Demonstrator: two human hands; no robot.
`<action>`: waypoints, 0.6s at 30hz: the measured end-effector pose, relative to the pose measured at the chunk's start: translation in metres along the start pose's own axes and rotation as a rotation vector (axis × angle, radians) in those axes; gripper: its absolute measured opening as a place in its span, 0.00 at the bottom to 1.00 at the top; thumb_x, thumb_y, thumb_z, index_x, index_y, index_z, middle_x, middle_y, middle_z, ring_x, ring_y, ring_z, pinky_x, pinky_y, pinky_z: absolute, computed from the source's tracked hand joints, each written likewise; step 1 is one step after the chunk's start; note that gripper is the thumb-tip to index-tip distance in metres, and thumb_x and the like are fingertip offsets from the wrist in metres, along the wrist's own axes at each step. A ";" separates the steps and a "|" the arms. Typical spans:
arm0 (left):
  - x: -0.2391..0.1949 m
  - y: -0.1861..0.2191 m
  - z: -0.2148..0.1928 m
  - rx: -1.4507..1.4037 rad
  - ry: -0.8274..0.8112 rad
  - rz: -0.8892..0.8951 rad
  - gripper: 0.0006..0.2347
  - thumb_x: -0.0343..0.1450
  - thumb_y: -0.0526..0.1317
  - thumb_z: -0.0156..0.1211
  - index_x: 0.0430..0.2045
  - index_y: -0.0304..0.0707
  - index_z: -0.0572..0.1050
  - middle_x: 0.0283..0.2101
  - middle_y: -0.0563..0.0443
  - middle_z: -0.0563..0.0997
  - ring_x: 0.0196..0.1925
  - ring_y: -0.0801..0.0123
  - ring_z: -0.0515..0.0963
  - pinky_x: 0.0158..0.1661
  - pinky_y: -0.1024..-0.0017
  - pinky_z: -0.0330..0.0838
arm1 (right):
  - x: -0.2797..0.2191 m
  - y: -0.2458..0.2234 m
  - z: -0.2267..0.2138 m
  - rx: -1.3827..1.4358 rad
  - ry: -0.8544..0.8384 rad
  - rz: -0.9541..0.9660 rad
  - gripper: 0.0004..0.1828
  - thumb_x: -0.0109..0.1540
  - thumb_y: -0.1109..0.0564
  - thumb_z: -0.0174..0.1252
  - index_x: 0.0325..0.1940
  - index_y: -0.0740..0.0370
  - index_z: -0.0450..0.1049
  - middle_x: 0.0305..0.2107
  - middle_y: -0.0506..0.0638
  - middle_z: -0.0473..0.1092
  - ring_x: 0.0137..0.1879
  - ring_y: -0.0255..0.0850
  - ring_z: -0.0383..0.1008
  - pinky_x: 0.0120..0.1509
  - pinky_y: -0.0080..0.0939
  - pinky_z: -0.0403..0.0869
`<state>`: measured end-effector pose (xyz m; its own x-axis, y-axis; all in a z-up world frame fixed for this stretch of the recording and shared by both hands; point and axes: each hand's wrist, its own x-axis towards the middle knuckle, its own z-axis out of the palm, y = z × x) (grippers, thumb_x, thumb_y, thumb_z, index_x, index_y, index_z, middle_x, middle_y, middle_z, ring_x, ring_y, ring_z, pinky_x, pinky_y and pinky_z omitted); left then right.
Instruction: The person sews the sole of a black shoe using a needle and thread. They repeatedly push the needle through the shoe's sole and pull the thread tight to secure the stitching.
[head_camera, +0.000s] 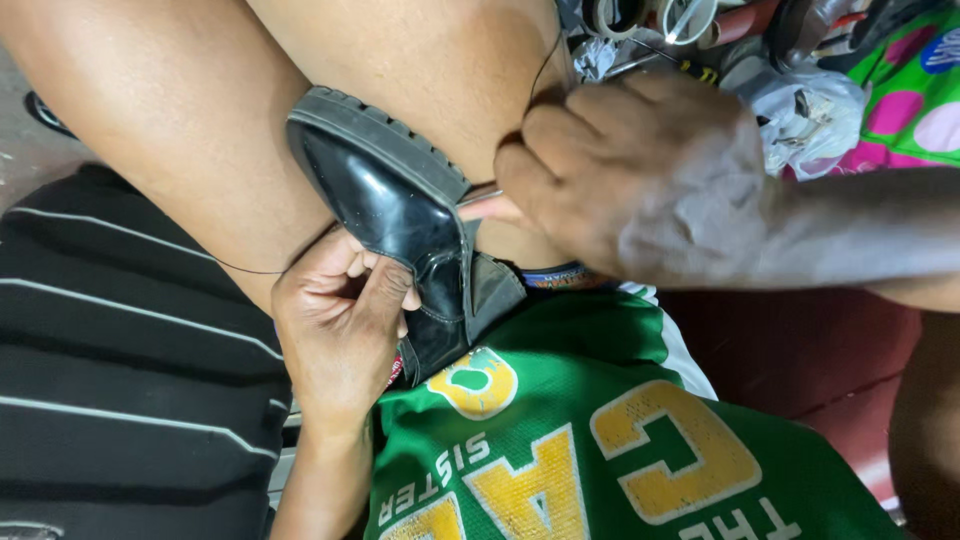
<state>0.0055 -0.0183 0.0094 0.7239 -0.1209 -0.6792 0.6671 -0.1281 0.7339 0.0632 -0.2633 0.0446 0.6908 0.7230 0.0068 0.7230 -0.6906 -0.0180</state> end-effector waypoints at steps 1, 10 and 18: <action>0.000 -0.002 0.001 0.009 -0.003 0.015 0.04 0.75 0.28 0.61 0.28 0.31 0.77 0.23 0.57 0.77 0.19 0.85 0.69 0.21 0.85 0.61 | -0.001 0.002 0.000 -0.051 0.023 -0.002 0.27 0.65 0.30 0.58 0.23 0.49 0.68 0.19 0.39 0.57 0.27 0.30 0.64 0.31 0.30 0.61; -0.003 0.002 0.001 -0.150 -0.002 0.103 0.03 0.76 0.27 0.57 0.38 0.29 0.78 0.31 0.54 0.80 0.24 0.83 0.72 0.26 0.84 0.66 | -0.016 0.022 0.016 -0.070 0.077 0.063 0.32 0.57 0.21 0.59 0.23 0.50 0.75 0.18 0.39 0.67 0.20 0.34 0.64 0.32 0.42 0.67; -0.030 0.040 -0.002 0.424 0.330 0.419 0.06 0.75 0.30 0.67 0.44 0.29 0.78 0.50 0.41 0.77 0.39 0.76 0.77 0.32 0.78 0.73 | -0.054 0.035 0.020 0.061 -0.052 0.215 0.29 0.66 0.29 0.58 0.23 0.52 0.72 0.18 0.42 0.64 0.22 0.35 0.62 0.32 0.37 0.62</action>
<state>0.0114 -0.0176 0.0592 0.9667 0.0536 -0.2501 0.2409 -0.5192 0.8200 0.0510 -0.3263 0.0235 0.8263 0.5605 -0.0554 0.5564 -0.8276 -0.0739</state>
